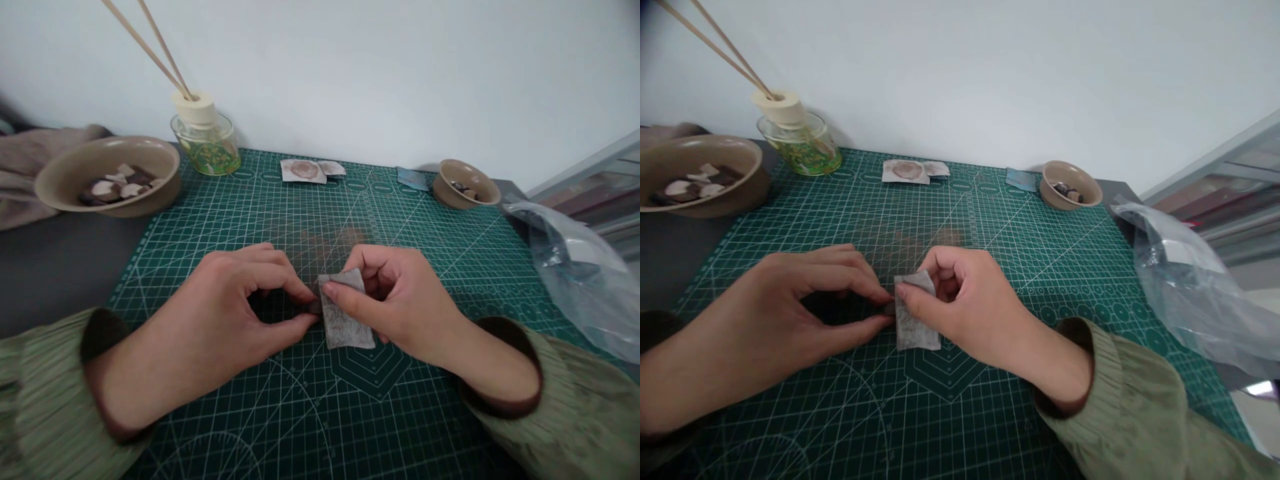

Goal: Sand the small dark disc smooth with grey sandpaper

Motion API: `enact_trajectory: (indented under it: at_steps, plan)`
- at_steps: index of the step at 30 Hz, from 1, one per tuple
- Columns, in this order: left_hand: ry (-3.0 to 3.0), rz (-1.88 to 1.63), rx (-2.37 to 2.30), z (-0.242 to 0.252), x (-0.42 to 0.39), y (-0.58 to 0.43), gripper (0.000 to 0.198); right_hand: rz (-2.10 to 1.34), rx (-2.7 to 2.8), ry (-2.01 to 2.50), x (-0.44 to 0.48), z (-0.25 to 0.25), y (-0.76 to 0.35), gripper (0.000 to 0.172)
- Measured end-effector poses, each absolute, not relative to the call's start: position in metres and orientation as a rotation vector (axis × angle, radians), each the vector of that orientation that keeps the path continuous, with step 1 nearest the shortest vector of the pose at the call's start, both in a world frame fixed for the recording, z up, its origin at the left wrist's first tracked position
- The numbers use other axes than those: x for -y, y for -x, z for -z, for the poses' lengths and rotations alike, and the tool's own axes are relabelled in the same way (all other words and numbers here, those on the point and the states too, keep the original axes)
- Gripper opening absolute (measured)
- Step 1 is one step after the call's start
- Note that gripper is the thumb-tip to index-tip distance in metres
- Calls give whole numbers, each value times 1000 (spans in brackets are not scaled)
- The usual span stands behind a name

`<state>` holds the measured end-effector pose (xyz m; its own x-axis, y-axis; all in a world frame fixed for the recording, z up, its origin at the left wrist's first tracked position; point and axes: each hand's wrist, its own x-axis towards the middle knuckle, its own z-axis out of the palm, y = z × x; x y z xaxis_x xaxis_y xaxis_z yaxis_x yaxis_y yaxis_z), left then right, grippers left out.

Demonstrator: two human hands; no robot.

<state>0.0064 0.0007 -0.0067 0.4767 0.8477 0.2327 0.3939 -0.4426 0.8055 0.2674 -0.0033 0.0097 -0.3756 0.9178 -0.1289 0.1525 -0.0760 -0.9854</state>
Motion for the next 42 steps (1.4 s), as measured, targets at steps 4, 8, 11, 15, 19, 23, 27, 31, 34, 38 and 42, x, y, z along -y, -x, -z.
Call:
enact_trajectory:
  at_steps: [4, 8, 11, 15, 19, 23, 27, 31, 34, 38, 42]
  plan:
    - [-2029, -838, -1037, 3, 1, -6, 15, -1471, 1611, 1225, 5, -9, -268, 53]
    - [-2023, -829, -1047, 1, 5, -7, 16, -1457, 1637, 1225, 5, -10, -267, 52]
    - [-2023, -837, -1054, 1, 8, -7, 17, -1474, 1651, 1227, 7, -13, -266, 50]
    - [-2023, -827, -1078, 1, 8, -7, 18, -1483, 1675, 1234, 8, -16, -266, 48]
    - [-2004, -826, -1092, 2, 7, -8, 17, -1431, 1714, 1234, 8, -16, -266, 48]
    - [-1984, -807, -1096, 3, 6, -10, 14, -1406, 1751, 1245, 8, -16, -266, 50]
    - [-1964, -809, -1092, 3, 6, -11, 15, -1386, 1763, 1254, 11, -17, -265, 51]
    - [-1959, -812, -1094, 2, 6, -11, 16, -1333, 1769, 1234, 12, -17, -265, 47]
    - [-1951, -816, -1094, 2, 6, -10, 16, -1319, 1809, 1210, 11, -18, -265, 47]
    - [-1953, -800, -1104, 3, 7, -9, 16, -1263, 1866, 1242, 12, -19, -264, 48]
    - [-1966, -786, -1102, 2, 7, -8, 15, -1196, 1924, 1254, 11, -21, -263, 48]
